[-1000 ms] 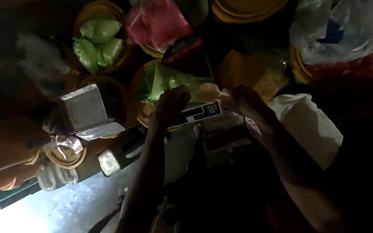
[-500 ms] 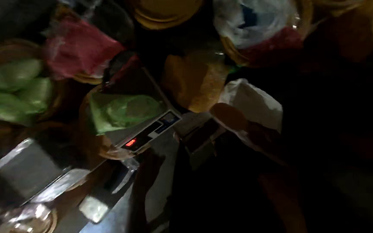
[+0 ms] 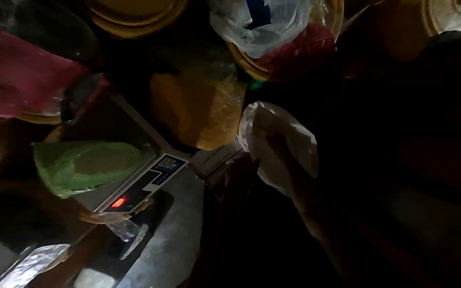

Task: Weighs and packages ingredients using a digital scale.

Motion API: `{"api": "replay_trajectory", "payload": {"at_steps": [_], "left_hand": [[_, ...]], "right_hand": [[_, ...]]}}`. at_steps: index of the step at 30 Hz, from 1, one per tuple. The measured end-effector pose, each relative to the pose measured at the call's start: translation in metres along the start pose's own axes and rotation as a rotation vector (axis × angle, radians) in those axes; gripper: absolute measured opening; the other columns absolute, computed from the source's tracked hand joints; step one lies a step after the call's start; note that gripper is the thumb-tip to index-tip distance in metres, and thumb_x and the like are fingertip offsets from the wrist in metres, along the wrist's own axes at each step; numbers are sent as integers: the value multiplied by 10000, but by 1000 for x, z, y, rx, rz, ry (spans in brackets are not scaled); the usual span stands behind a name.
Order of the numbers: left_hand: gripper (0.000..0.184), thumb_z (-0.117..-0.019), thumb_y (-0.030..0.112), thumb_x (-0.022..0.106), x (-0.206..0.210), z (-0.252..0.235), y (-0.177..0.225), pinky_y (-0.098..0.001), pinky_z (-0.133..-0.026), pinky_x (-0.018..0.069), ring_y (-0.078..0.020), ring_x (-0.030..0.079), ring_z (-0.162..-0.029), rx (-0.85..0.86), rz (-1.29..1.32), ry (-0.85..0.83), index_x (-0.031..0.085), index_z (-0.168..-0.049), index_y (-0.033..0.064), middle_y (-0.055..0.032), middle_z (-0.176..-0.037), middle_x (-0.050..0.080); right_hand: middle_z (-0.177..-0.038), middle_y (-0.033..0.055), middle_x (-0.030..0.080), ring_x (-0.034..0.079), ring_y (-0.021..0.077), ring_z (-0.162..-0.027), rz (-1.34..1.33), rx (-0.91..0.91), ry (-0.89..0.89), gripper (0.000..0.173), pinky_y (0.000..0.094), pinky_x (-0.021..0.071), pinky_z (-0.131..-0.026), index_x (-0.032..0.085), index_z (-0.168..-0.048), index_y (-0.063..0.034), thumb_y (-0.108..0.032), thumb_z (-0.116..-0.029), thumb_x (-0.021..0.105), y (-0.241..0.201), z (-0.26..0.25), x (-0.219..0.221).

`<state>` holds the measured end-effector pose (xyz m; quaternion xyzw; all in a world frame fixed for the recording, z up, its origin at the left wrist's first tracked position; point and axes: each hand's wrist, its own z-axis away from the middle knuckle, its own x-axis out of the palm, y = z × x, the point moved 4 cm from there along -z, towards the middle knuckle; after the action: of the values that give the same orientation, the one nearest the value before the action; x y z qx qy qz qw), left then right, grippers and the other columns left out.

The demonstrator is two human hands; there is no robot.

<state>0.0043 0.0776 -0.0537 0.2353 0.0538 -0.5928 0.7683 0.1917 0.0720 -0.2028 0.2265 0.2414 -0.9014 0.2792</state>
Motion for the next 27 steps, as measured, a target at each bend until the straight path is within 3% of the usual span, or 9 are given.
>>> {"api": "replay_trajectory", "payload": {"at_steps": [3, 9, 12, 15, 18, 21, 23, 25, 27], "left_hand": [[480, -1097, 411, 380, 0, -3, -4, -582, -1002, 479, -364, 613, -1221, -10, 77, -6, 554, -1423, 105, -192, -1279, 651], [433, -1088, 407, 430, 0, -3, -15, -533, -910, 513, -328, 657, -1042, 48, 213, 6, 639, -1213, 49, -174, -1073, 674], [454, -1080, 425, 454, 1, -6, -14, -533, -952, 503, -328, 649, -1084, 65, 216, -20, 628, -1257, 46, -181, -1121, 672], [490, -1064, 456, 486, -2, 1, -15, -533, -975, 505, -320, 653, -1105, 83, 224, -88, 597, -1336, 64, -179, -1183, 673], [500, -1057, 472, 504, -7, 6, -27, -531, -946, 523, -315, 669, -1055, 146, 216, -91, 610, -1326, 64, -177, -1148, 682], [464, -1080, 371, 492, -13, 19, -37, -558, -1023, 476, -379, 631, -1166, 182, 145, -88, 573, -1375, 22, -238, -1238, 650], [435, -1076, 331, 498, -22, 25, -46, -560, -1001, 488, -384, 636, -1146, 188, 100, -61, 564, -1377, 24, -240, -1216, 652], [473, -1072, 399, 496, -24, 32, -60, -552, -992, 489, -366, 639, -1135, 173, 95, -14, 583, -1358, 32, -223, -1208, 657], [469, -1068, 416, 483, -17, 30, -88, -550, -1001, 506, -345, 653, -1142, 163, 94, 87, 608, -1362, 73, -194, -1226, 674]], "right_hand": [[-1457, 254, 539, 513, 431, -1352, -33, 4, 54, 509, 600, 403, -1122, 534, -1447, -12, -364, -1081, 485, -11, -30, 7], [-1375, 280, 585, 581, 411, -1266, -192, 48, 115, 524, 521, 452, -1092, 494, -1456, 31, -293, -1052, 575, -11, 21, 12], [-1343, 267, 610, 609, 394, -1231, -181, 31, 120, 524, 528, 474, -1069, 475, -1468, 23, -304, -1064, 539, -8, 45, 10], [-1309, 251, 634, 639, 357, -1186, -211, 5, 146, 544, 498, 504, -1029, 457, -1486, 13, -300, -1054, 564, 0, 103, -6], [-1261, 279, 646, 667, 373, -1124, -231, -242, 304, 576, 489, 540, -989, 456, -1451, 93, -241, -1013, 624, 12, 148, -12], [-1231, 278, 660, 678, 367, -1097, -242, -277, 355, 548, 480, 551, -968, 477, -1428, 101, -184, -991, 646, 4, 150, -16], [-1177, 272, 677, 701, 341, -1023, -275, -332, 415, 528, 454, 576, -914, 488, -1406, 116, -153, -981, 648, 2, 149, -16], [-1135, 260, 686, 711, 301, -964, -298, -392, 448, 517, 423, 593, -871, 490, -1395, 122, -164, -988, 632, 11, 157, -14], [-1150, 245, 685, 705, 297, -981, -316, -324, 393, 526, 438, 589, -882, 478, -1426, 87, -195, -1004, 618, 20, 170, -18]]}}
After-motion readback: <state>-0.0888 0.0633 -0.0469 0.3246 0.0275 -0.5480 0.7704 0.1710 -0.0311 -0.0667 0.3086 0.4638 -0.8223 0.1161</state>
